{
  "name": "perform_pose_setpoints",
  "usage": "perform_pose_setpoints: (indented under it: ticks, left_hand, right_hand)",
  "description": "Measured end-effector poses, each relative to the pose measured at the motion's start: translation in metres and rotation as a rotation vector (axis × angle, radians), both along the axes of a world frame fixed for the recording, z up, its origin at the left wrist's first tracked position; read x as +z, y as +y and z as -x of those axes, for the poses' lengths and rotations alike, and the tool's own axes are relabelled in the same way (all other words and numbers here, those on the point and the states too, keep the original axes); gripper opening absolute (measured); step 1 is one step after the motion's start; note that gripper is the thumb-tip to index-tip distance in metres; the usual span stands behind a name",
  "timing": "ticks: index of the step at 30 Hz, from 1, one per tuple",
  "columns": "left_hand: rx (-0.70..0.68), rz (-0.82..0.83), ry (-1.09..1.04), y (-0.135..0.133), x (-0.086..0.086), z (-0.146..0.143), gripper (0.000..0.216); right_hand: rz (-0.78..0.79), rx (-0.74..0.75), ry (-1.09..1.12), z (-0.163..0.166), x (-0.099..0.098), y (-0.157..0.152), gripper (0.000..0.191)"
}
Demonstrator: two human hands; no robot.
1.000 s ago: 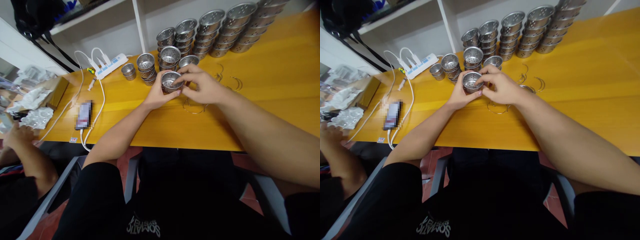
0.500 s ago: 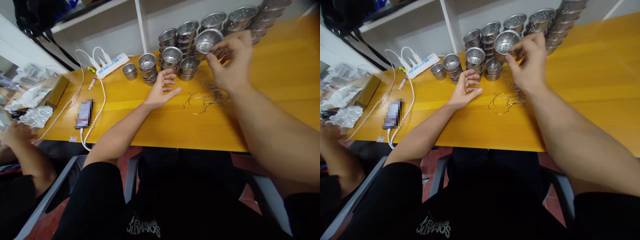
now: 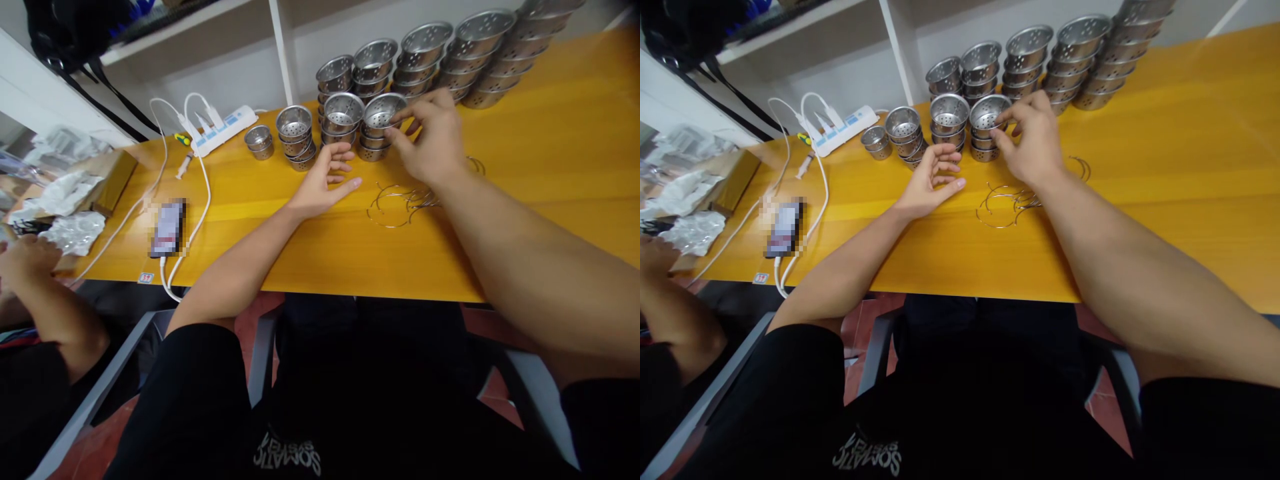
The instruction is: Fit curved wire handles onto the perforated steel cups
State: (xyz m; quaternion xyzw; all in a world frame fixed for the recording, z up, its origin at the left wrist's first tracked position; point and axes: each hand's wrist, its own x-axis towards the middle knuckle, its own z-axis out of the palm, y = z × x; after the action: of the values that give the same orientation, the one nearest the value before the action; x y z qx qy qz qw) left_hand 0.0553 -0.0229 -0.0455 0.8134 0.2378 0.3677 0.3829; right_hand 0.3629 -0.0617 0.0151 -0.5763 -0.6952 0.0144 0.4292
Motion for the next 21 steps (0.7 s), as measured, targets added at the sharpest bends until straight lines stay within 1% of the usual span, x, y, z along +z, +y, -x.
perform_pose_setpoints:
  ticks: [2, 4, 6, 8, 10, 11, 13, 15, 17, 18, 21]
  left_hand:
    - [0.018, -0.004, 0.011, -0.003, 0.004, -0.001, 0.079]
    - [0.051, -0.022, 0.021, -0.009, 0.012, -0.001, 0.074]
    - [0.096, -0.063, 0.035, -0.018, 0.026, 0.001, 0.064]
    - [0.16, -0.132, 0.051, -0.025, 0.043, 0.007, 0.053]
    - [0.254, -0.212, 0.042, -0.024, 0.06, 0.018, 0.053]
    - [0.319, -0.244, 0.02, -0.019, 0.067, 0.025, 0.057]
    - [0.484, -0.278, -0.038, 0.0, 0.077, 0.045, 0.066]
    - [0.652, -0.291, -0.096, 0.028, 0.08, 0.069, 0.072]
    - [0.815, -0.308, -0.151, 0.055, 0.077, 0.094, 0.077]
    - [0.879, -0.309, -0.165, 0.066, 0.074, 0.106, 0.084]
    - [0.961, -0.166, -0.024, 0.088, 0.062, 0.134, 0.086]
  right_hand:
    - [0.019, -0.005, -0.015, 0.001, 0.001, -0.001, 0.028]
    - [0.04, -0.009, -0.015, 0.002, 0.003, -0.003, 0.029]
    - [0.058, -0.008, -0.005, 0.004, 0.005, -0.005, 0.032]
    - [0.064, -0.008, -0.002, 0.006, 0.006, -0.007, 0.037]
    - [0.063, -0.005, -0.006, 0.007, 0.007, -0.009, 0.044]
    - [0.063, 0.0, -0.005, 0.007, 0.008, -0.01, 0.048]
    - [0.071, 0.011, 0.004, 0.007, 0.008, -0.011, 0.057]
    - [0.07, 0.019, 0.018, 0.006, 0.009, -0.012, 0.062]
    - [0.046, 0.019, 0.036, 0.004, 0.01, -0.014, 0.064]
    - [0.034, 0.018, 0.045, 0.003, 0.01, -0.015, 0.063]
    - [0.021, -0.002, 0.062, -0.001, 0.013, -0.02, 0.059]
